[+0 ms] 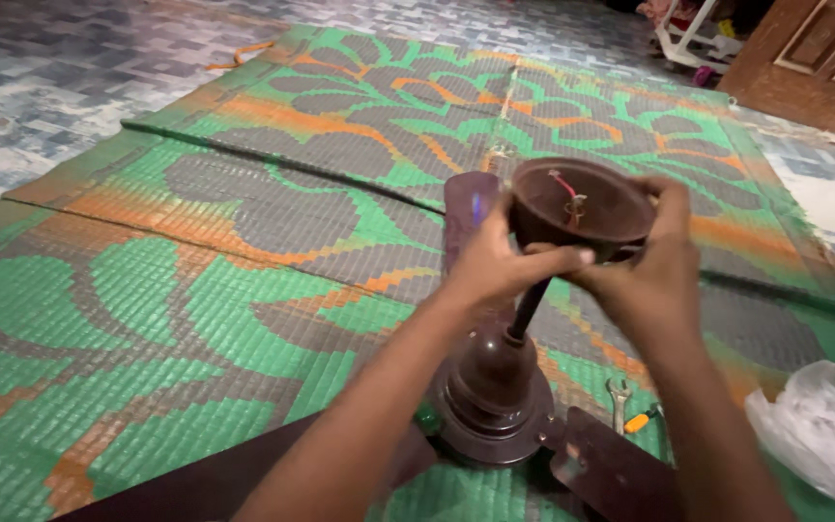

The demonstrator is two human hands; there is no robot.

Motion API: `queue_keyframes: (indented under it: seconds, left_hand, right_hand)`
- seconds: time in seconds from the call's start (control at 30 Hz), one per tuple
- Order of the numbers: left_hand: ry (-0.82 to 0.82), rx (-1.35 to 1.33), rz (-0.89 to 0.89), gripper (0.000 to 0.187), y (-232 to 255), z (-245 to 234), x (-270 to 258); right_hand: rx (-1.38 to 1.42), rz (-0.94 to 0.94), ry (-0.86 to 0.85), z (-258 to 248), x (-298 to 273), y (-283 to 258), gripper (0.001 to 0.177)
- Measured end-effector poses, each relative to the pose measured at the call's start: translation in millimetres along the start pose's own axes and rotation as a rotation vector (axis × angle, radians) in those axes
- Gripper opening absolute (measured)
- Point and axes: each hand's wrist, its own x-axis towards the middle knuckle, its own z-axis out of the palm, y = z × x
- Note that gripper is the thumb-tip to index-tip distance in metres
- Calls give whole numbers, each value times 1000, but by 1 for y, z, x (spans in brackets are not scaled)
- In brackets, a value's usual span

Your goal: The person reassembles an electric fan by connecting internal wires, securing the motor housing, and attaching the upper canopy. They use pliers to adjust wire connections and then fit the canopy over the motor assembly.

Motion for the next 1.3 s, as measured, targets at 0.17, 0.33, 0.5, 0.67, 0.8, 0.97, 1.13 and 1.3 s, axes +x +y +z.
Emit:
queue_keyframes:
  seconds: [0.17, 0.33, 0.5, 0.67, 0.8, 0.97, 1.13, 1.3]
  left_hand:
    - [-187, 182, -307, 129, -30, -24, -36]
    - [-158, 55, -241, 121, -46, -26, -71]
    - [-225, 123, -229, 123, -53, -38, -78]
    - [-210, 309, -305, 119, -82, -39, -124]
    - [-122, 446, -154, 113, -94, -26, -130]
    - [-68, 381, -135, 108, -84, -12, -123]
    - [-44, 352, -109, 103, -70, -12, -121]
    - [-8, 199, -145, 90, -76, -10, -119]
  right_hand:
    - [-1, 60, 35, 38, -54, 11, 92]
    - [11, 120, 46, 55, -73, 45, 96]
    - [43, -91, -2, 53, -61, 48, 117]
    - [199, -188, -34, 50, -79, 50, 109]
    - [364, -110, -20, 54, -87, 52, 100]
    - [367, -19, 3, 60, -93, 62, 97]
    - [513, 117, -29, 67, -104, 73, 82]
    - [536, 180, -27, 72, -114, 88, 73]
